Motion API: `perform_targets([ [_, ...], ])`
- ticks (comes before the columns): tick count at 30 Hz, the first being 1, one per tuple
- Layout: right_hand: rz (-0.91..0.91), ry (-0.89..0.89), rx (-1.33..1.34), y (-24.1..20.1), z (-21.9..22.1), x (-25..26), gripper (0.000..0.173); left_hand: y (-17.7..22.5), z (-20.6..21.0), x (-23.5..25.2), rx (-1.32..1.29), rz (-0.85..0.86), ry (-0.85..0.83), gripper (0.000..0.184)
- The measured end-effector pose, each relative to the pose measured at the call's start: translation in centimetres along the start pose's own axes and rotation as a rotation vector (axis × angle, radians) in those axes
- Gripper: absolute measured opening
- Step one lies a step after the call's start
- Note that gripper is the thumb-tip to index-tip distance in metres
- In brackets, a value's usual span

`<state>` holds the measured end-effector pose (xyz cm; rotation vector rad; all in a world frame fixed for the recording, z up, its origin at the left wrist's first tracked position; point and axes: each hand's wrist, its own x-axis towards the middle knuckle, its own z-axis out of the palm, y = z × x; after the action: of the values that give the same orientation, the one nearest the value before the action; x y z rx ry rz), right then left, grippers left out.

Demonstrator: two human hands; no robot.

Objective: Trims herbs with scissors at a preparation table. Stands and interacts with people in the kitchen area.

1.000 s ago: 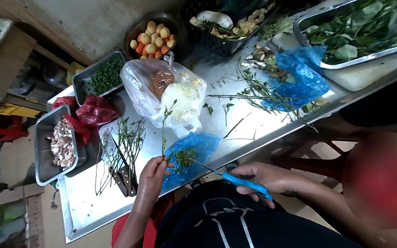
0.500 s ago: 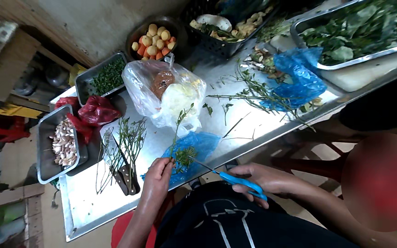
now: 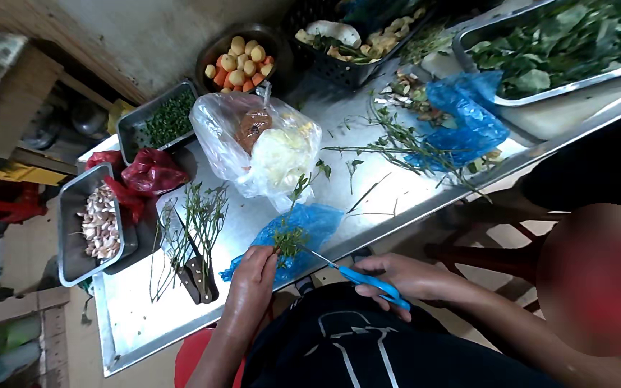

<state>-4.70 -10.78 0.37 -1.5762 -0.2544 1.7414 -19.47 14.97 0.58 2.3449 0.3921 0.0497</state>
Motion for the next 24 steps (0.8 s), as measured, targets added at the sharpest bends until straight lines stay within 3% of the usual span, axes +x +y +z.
perform_targets([
  [7,0.018,0.0,-0.005,-0.3,0.1,0.2,0.026,0.2,0.1,0.0,0.004,0.033,-0.01,0.023],
  [24,0.021,-0.027,-0.063,-0.3,0.1,1.3,0.026,-0.1,-0.2,0.2,-0.084,-0.119,-0.052,0.023],
])
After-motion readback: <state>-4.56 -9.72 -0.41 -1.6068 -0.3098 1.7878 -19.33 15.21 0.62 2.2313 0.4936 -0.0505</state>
